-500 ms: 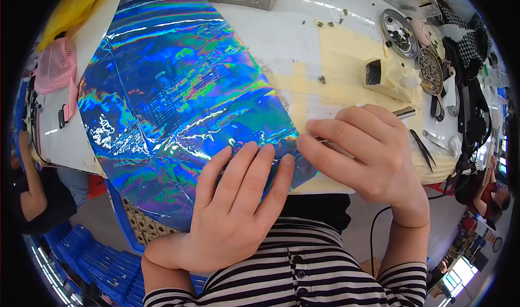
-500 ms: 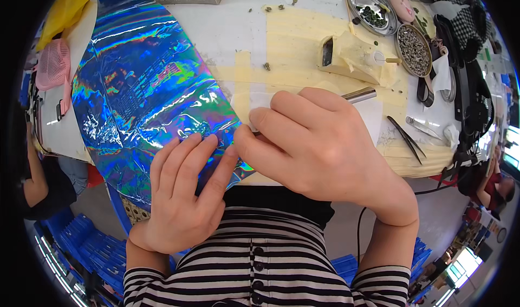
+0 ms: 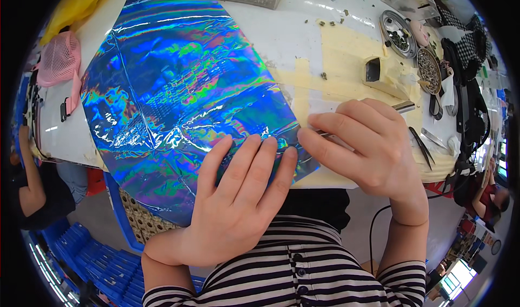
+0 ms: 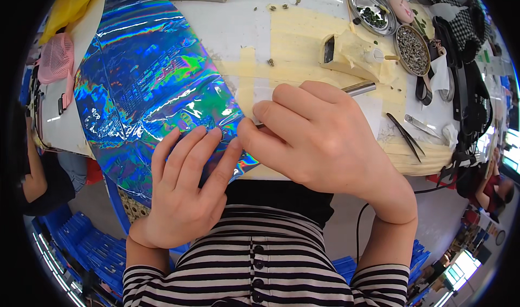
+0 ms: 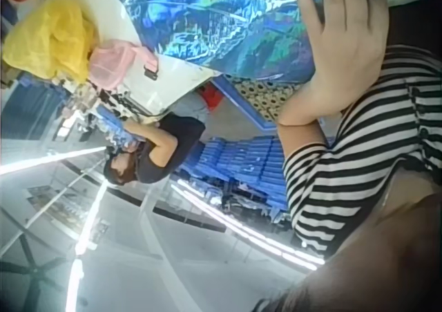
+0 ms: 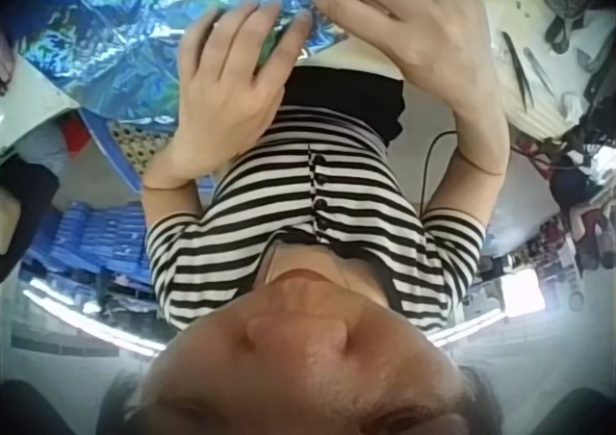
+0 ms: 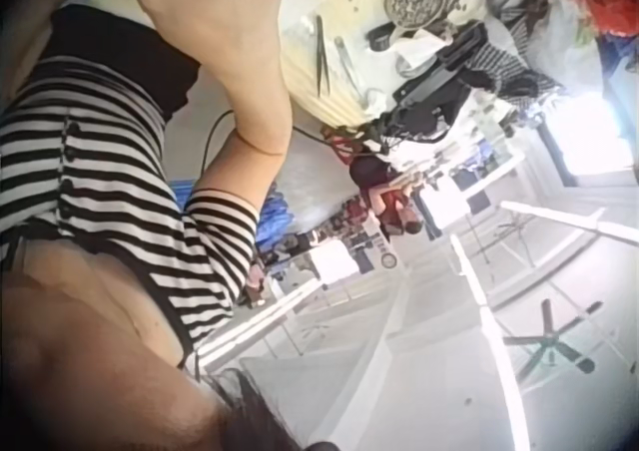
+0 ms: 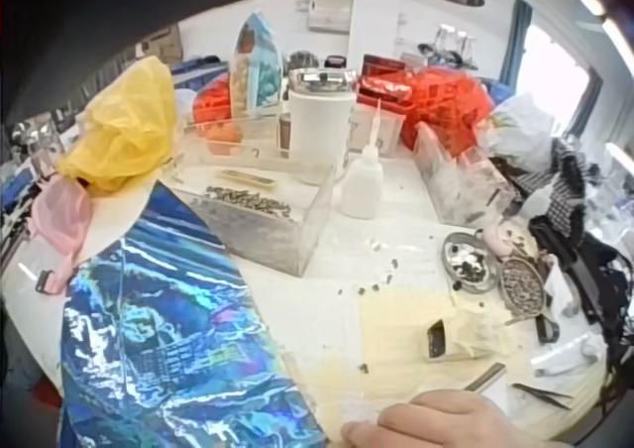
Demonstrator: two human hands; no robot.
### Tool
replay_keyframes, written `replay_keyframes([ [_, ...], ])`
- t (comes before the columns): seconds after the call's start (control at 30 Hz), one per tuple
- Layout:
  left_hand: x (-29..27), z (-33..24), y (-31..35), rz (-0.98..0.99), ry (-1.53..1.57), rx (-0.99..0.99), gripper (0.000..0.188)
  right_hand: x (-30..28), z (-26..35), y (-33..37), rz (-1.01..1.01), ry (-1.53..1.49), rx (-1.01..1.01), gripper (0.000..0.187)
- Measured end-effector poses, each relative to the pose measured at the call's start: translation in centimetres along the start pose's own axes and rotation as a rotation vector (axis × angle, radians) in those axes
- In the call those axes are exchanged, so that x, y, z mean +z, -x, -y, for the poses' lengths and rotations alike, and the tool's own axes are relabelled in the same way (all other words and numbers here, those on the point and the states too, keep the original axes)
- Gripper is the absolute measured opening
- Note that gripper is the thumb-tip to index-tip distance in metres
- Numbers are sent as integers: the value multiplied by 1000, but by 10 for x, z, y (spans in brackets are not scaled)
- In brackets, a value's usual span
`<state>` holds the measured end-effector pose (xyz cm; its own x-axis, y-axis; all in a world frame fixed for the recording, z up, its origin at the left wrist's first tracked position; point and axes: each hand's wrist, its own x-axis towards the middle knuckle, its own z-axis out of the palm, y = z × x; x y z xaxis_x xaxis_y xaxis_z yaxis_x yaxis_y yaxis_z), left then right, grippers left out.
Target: Marking lines on iridescent holographic sheets using a pen on a workbench.
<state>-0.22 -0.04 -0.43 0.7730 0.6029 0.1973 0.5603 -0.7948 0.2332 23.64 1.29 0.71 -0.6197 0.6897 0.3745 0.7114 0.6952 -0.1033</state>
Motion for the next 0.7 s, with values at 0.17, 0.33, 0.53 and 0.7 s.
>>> replay_keyframes([
  [0.17, -1, -1, -2, -14, -17, -11, 41, -3, 1, -3, 14, -11, -2, 23],
  [0.33, -2, -2, -2, -15, -21, -7, 41, -3, -1, -5, 1, -9, -25, 21],
  [0.53, -2, -1, 0, 26, 8, -1, 61, -8, -1, -5, 58, 2, -31, 25],
  [0.7, -1, 0, 0, 27, 16, 4, 59, -9, -2, -6, 95, 19, -50, 27],
])
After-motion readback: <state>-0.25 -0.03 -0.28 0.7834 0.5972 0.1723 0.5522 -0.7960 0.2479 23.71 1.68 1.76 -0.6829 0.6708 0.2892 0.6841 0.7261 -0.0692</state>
